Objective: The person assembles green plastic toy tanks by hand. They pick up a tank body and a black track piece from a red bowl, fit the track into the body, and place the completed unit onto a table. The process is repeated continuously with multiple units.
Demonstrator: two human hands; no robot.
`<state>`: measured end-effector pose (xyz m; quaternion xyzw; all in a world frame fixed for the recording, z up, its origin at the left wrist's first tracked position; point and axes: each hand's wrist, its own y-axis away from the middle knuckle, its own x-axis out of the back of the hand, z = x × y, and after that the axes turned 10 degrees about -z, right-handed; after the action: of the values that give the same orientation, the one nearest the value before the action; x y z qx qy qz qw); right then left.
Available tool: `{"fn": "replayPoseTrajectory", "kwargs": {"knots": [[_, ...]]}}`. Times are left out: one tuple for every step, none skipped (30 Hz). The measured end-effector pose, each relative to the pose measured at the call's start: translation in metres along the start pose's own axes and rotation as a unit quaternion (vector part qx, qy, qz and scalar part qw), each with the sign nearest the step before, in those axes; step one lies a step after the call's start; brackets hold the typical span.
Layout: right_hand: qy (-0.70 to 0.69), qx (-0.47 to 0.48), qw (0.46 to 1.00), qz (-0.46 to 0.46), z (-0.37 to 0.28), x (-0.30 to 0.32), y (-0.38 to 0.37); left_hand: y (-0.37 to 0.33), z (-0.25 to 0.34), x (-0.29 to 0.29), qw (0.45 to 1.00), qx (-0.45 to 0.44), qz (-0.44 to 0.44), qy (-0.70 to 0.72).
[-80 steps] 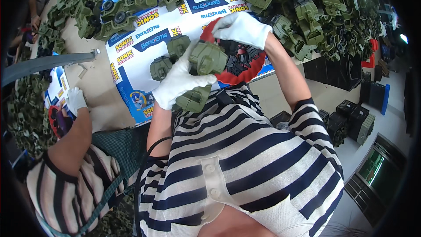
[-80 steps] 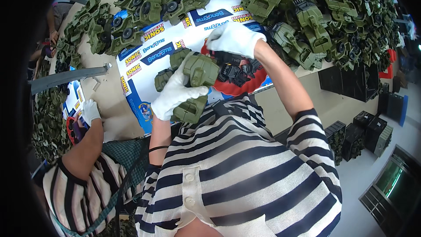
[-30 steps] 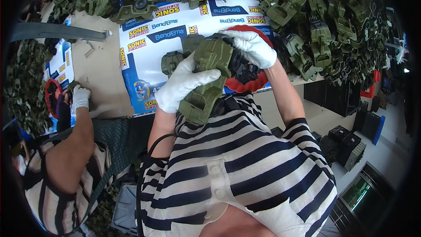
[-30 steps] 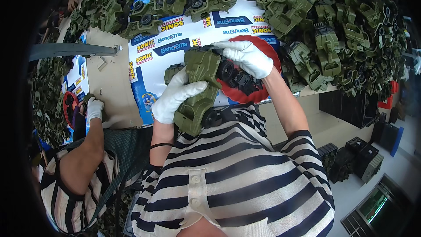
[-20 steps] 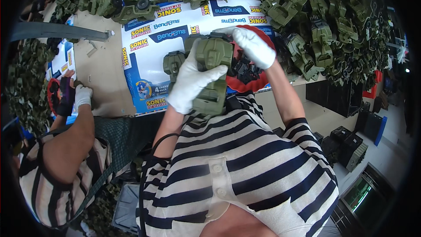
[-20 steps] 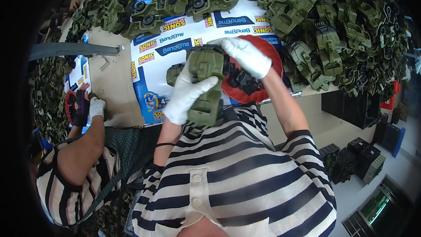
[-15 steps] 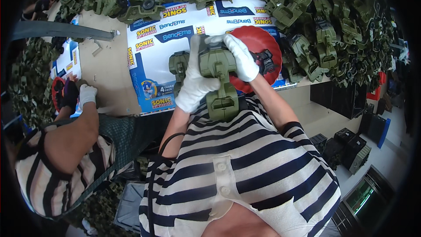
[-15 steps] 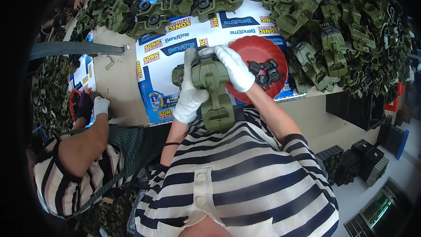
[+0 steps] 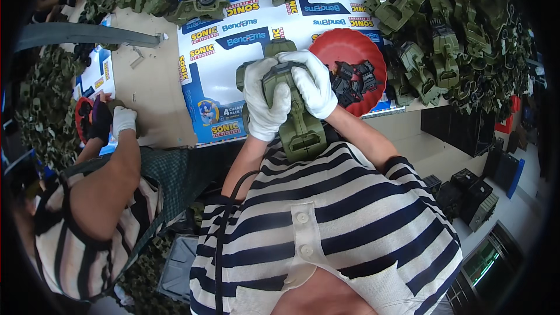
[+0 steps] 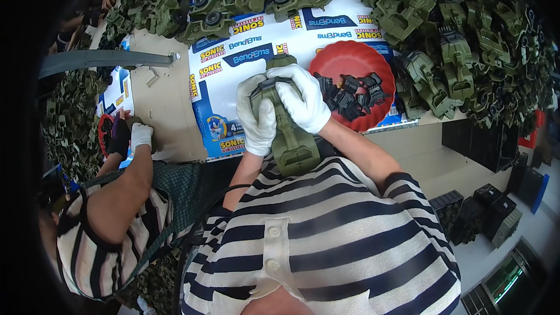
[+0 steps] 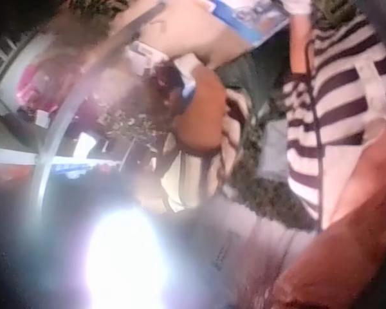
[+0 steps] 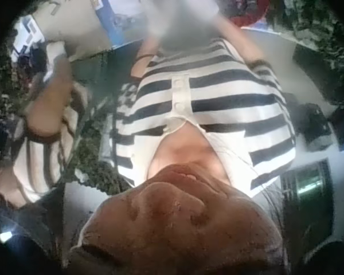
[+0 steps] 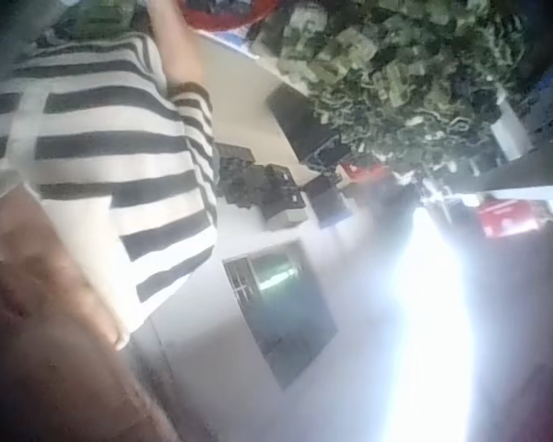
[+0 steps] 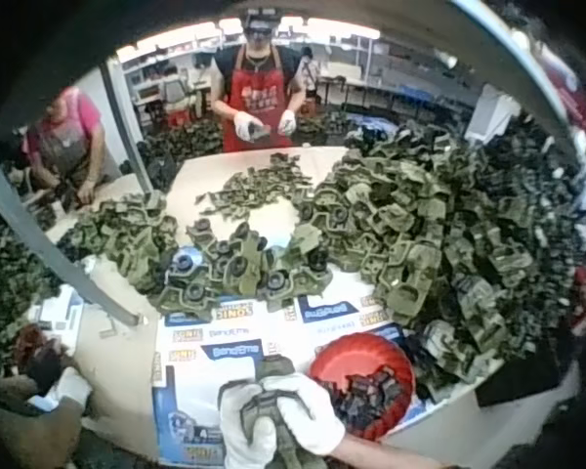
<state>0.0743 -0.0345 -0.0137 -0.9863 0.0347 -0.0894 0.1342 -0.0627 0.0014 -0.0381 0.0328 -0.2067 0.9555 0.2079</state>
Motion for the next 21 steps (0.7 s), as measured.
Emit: {"fn": "replayPoseTrajectory", "kwargs": {"knots": [[0.003,-0.004,1.000,0.002,0.000,-0.001,0.000,0.001,0.000,0.001,1.000,-0.002,0.001,-0.008],[0.006,-0.008,1.000,0.004,-0.001,-0.002,-0.001,0.002,0.000,0.001,1.000,0.010,0.001,-0.002],[0.008,-0.013,1.000,0.005,-0.001,-0.003,-0.001,0.003,0.000,0.002,1.000,0.023,0.002,0.005],[-0.001,-0.027,1.000,0.004,0.001,-0.005,-0.004,0.000,-0.002,0.005,1.000,0.030,0.002,0.010],[-0.010,-0.041,0.999,0.003,0.005,-0.006,-0.005,-0.001,-0.005,0.007,0.999,0.032,-0.009,-0.004],[-0.018,-0.056,0.998,0.003,0.008,-0.005,-0.007,-0.003,-0.008,0.008,0.999,0.034,-0.021,-0.017],[-0.031,-0.085,0.996,0.012,0.011,-0.002,-0.014,-0.016,-0.011,0.016,0.997,0.016,-0.060,-0.049],[-0.008,-0.109,0.994,0.021,0.022,0.001,-0.021,-0.029,-0.013,0.024,0.994,0.016,-0.091,-0.055],[-0.019,-0.128,0.991,0.039,0.032,-0.003,-0.029,-0.037,-0.032,0.031,0.996,0.077,-0.038,0.022],[-0.030,-0.147,0.987,0.056,0.040,-0.008,-0.036,-0.052,-0.042,0.040,0.989,0.140,0.008,0.038],[0.004,-0.152,0.986,0.063,0.047,-0.013,-0.040,-0.067,-0.049,0.048,0.976,0.200,0.059,0.060],[0.039,-0.157,0.984,0.072,0.055,-0.016,-0.043,-0.086,-0.055,0.060,0.960,0.259,0.100,0.022],[0.208,-0.109,0.972,0.032,0.071,-0.013,-0.044,-0.102,-0.073,0.072,0.928,0.336,0.155,0.050],[0.220,-0.122,0.968,0.026,0.069,-0.017,-0.046,-0.120,-0.097,0.084,0.885,0.410,0.208,0.078],[0.206,-0.133,0.969,0.029,0.072,-0.019,-0.044,-0.134,-0.127,0.100,0.857,0.469,0.192,0.089],[0.192,-0.145,0.970,0.033,0.074,-0.020,-0.043,-0.145,-0.155,0.108,0.826,0.527,0.173,0.100],[0.202,-0.146,0.968,0.038,0.073,-0.020,-0.042,-0.155,-0.173,0.107,0.806,0.540,0.171,0.171],[0.212,-0.149,0.965,0.043,0.071,-0.019,-0.040,-0.163,-0.182,0.103,0.785,0.560,0.210,0.159],[0.221,-0.151,0.962,0.049,0.070,-0.017,-0.038,-0.168,-0.182,0.098,0.805,0.529,0.213,0.163],[0.211,-0.153,0.964,0.042,0.067,-0.013,-0.035,-0.168,-0.181,0.099,0.822,0.497,0.223,0.168],[0.201,-0.155,0.967,0.034,0.063,-0.005,-0.031,-0.164,-0.187,0.103,0.838,0.462,0.219,0.190]]}}
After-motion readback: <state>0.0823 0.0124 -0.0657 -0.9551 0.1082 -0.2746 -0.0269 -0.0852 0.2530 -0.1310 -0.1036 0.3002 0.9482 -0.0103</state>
